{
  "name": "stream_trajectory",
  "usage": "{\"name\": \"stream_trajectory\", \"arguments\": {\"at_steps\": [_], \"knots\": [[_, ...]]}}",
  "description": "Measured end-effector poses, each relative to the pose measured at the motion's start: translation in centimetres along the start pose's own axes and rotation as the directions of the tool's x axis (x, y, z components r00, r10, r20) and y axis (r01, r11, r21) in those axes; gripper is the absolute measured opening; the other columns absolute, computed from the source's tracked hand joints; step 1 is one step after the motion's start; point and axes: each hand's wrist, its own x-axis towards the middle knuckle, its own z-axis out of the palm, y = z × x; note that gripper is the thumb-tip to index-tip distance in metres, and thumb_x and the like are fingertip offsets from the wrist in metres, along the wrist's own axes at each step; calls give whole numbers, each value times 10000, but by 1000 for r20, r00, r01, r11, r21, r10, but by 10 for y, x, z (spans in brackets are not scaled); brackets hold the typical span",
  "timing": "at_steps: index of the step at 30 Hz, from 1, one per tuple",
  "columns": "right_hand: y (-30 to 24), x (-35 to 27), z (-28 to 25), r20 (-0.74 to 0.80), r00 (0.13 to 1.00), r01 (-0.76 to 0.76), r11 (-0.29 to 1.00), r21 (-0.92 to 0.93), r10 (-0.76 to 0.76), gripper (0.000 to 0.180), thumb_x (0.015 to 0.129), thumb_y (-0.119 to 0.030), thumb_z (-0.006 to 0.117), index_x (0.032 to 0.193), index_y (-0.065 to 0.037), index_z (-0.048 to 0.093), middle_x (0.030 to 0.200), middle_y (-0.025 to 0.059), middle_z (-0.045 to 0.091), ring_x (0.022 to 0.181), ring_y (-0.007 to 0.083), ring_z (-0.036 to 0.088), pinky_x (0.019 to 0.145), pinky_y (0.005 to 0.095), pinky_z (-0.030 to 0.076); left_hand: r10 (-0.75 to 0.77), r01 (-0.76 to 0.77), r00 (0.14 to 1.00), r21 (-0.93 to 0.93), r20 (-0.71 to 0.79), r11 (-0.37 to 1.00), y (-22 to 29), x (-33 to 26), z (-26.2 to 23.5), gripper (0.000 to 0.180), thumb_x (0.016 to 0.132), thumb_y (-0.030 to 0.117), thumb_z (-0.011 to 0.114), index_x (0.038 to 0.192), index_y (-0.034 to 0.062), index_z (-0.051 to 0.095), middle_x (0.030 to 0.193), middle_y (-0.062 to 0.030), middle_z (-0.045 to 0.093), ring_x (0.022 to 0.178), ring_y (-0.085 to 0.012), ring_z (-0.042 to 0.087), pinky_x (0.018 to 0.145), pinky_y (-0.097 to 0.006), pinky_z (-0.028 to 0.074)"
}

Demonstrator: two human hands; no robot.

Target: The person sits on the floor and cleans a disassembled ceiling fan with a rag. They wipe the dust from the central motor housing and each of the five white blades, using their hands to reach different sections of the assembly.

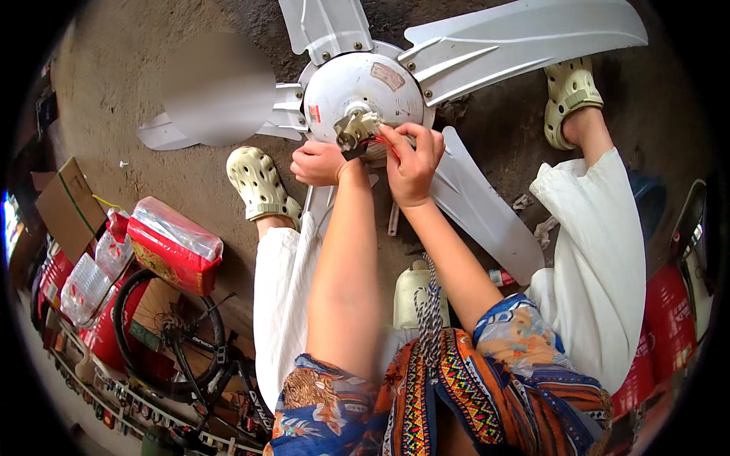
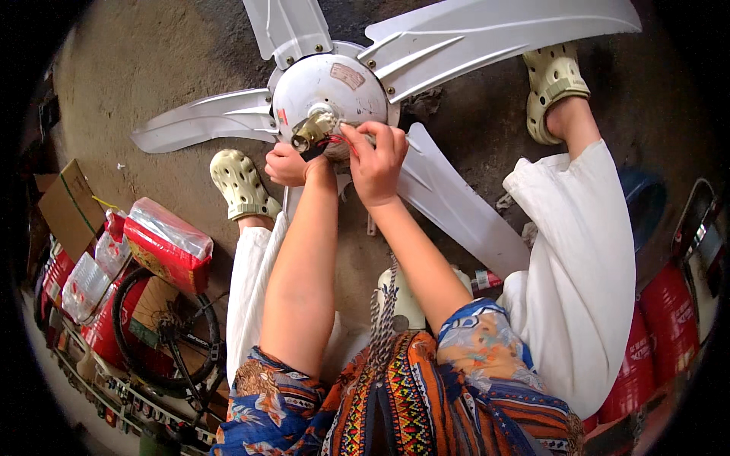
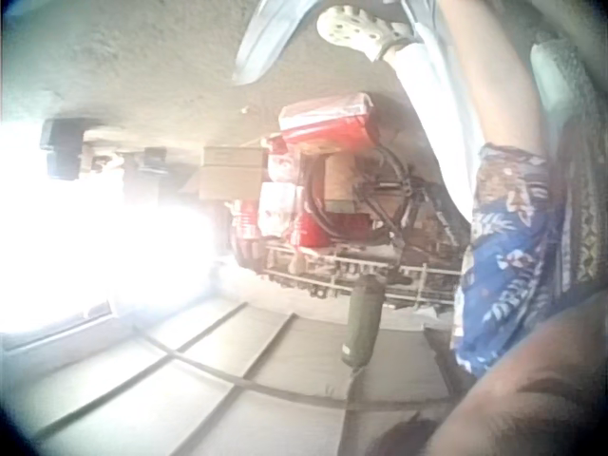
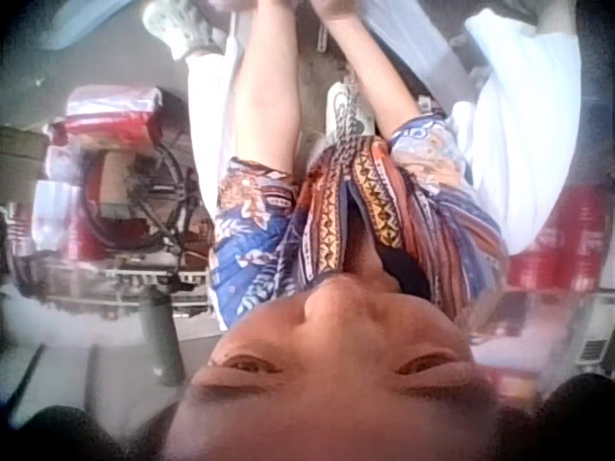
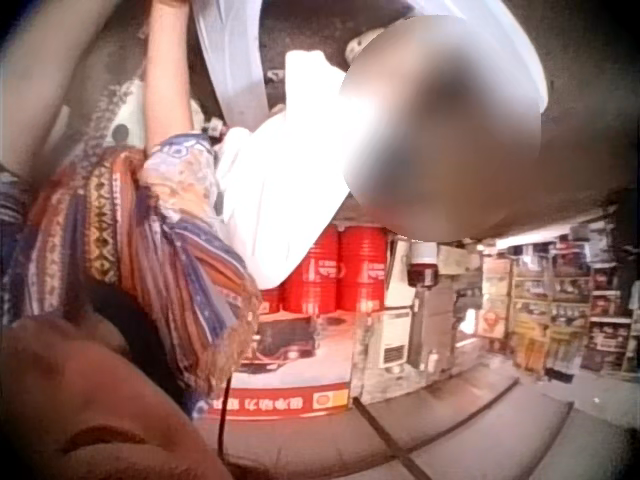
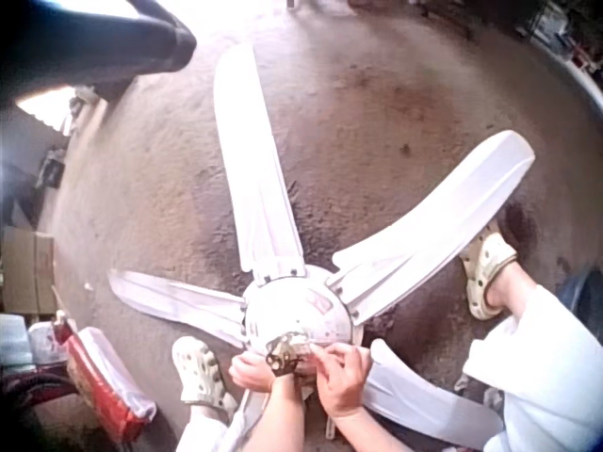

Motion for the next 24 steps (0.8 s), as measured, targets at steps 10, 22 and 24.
{"name": "stream_trajectory", "arguments": {"at_steps": [10, 22, 24], "knots": [[-14, 41, 16, -20, 999, 29, 999, -19, -29, 349, 687, -32, 685, 979, -212, 753, 860, 21, 523, 885, 256, 493, 814, 368, 372, -34, 34, 999, -14, 10, 999, 11, 2, -4, 226, 838, 201, 512, 730, 17, 588, 818, -173, 585, 810, -388, 528, 748, -504, 425], [-3, 1, 19, -48, 998, -31, 999, 33, 32, 119, 819, -204, 701, 907, -131, 734, 865, 44, 524, 879, 272, 478, 836, 408, 377, -44, 45, 999, -60, 18, 997, 17, -1, -13, 182, 805, 192, 533, 733, 30, 572, 821, -148, 570, 824, -378, 525, 757, -498, 419], [2, 13, 24, -35, 999, -18, 999, 31, 20, 210, 836, -291, 645, 953, -142, 736, 887, 54, 517, 909, 283, 468, 841, 417, 367, -36, 36, 999, -83, 3, 996, 19, -1, -10, 180, 806, 189, 534, 733, 29, 570, 825, -147, 568, 825, -378, 523, 756, -496, 420]]}}
